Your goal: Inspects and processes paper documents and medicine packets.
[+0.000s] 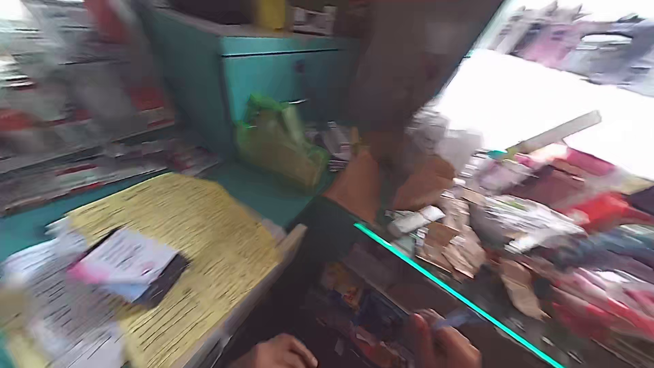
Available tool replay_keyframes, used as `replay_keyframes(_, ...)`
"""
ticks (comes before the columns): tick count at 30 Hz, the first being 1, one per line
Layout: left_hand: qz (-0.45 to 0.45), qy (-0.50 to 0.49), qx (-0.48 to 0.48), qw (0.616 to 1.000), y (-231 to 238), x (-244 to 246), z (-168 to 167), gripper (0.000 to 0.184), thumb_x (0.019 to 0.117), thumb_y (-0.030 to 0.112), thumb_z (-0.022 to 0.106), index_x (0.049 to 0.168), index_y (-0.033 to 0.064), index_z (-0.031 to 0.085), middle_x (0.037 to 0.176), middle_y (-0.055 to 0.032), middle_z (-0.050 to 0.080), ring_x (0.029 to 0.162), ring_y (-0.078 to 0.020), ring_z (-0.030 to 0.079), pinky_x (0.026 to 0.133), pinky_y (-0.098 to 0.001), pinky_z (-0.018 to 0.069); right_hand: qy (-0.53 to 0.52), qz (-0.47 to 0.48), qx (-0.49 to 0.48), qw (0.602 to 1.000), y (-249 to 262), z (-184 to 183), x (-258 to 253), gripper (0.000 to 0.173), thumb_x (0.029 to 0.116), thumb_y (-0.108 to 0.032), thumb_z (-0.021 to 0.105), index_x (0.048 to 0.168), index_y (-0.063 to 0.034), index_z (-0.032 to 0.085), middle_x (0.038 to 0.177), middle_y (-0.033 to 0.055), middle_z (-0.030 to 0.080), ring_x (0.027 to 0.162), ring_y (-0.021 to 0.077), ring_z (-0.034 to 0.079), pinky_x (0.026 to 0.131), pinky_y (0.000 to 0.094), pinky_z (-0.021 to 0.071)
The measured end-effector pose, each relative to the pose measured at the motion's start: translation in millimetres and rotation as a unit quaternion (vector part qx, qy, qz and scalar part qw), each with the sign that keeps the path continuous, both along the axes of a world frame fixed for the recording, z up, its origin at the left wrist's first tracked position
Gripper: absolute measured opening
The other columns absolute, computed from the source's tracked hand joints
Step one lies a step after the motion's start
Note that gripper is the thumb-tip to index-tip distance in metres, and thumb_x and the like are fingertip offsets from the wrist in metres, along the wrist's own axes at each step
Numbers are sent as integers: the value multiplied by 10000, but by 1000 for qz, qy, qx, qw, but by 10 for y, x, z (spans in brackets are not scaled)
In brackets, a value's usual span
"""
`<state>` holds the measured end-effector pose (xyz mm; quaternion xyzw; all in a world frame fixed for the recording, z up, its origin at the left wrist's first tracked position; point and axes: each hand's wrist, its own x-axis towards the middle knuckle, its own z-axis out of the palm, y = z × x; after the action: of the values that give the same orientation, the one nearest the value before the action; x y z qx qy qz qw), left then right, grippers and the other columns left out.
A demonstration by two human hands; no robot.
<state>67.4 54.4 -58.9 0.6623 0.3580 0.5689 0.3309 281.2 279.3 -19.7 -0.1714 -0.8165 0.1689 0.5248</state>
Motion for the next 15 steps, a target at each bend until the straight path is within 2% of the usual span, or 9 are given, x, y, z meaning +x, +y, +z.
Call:
replay_keyframes(2, 93, -27, 47, 994, -155, -60, 158, 562, 1096, 450, 370, 914, 38, 707, 1007, -84, 756, 1214, -200, 636, 1149, -377, 409, -18, 78, -35, 996, -4, 107, -109, 324, 1056, -354, 562, 913, -98, 700, 761, -34, 685, 726, -45, 645, 720, 127, 531)
replay_keyframes(3, 139, -39, 76, 987, -253, -92, 231, 522, 1090, 437, 407, 917, 39, 697, 988, -75, 752, 1190, -186, 644, 1135, -366, 418, -21, 141, -39, 989, 6, 183, -217, 260, 1069, -295, 548, 1006, -105, 713, 850, -47, 717, 809, -42, 669, 778, 140, 548)
replay_keyframes(5, 237, -38, 138, 961, -460, -133, 351, 427, 1086, 363, 466, 931, 26, 678, 970, -79, 738, 1141, -172, 661, 1093, -355, 454, -20, 260, -33, 965, -17, 355, -549, 240, 1087, -169, 489, 1122, -71, 706, 1027, -37, 755, 978, -5, 694, 894, 193, 556)
replay_keyframes(7, 363, 25, 157, 918, -685, -125, 439, 394, 1091, 319, 463, 929, 28, 674, 969, -80, 731, 1111, -163, 667, 1063, -344, 480, -58, 339, -7, 939, -100, 495, -925, 262, 1103, -216, 444, 1183, -103, 666, 1170, -52, 728, 1097, 2, 660, 961, 202, 528)
replay_keyframes(9, 502, 130, 135, 844, -891, -107, 481, 408, 1100, 312, 434, 943, 46, 701, 979, -69, 740, 1104, -155, 665, 1060, -337, 475, -115, 386, 42, 914, -280, 631, -1347, 316, 1091, -376, 459, 1209, -118, 598, 1261, -15, 696, 1187, 34, 628, 983, 214, 504)
replay_keyframes(11, 610, 220, 87, 756, -1051, -92, 469, 417, 1100, 328, 408, 974, 88, 724, 997, -46, 748, 1100, -141, 663, 1052, -322, 467, -127, 420, 63, 896, -591, 698, -1788, 486, 1019, -453, 586, 1267, -34, 589, 1257, 111, 698, 1159, 122, 650, 943, 265, 526)
replay_keyframes(13, 679, 283, 26, 677, -1147, -90, 443, 425, 1097, 351, 388, 1000, 123, 734, 1047, -35, 752, 1114, -144, 663, 1040, -326, 468, -158, 425, 71, 889, -938, 707, -2188, 697, 910, -503, 689, 1317, 52, 586, 1282, 210, 674, 1141, 242, 669, 917, 394, 553)
replay_keyframes(14, 698, 308, -13, 646, -1185, -93, 434, 433, 1094, 374, 386, 1030, 140, 745, 1092, -36, 750, 1146, -166, 655, 1046, -346, 465, -189, 417, 81, 885, -1097, 681, -2360, 783, 872, -542, 710, 1354, 55, 557, 1312, 226, 651, 1135, 293, 667, 895, 458, 556)
replay_keyframes(15, 707, 330, -50, 623, -1218, -103, 423, 440, 1088, 406, 390, 1061, 162, 755, 1136, -44, 747, 1183, -200, 646, 1054, -380, 463, -222, 405, 95, 882, -1241, 631, -2514, 850, 833, -569, 731, 1378, 51, 531, 1309, 238, 638, 1078, 337, 672, 831, 509, 551)
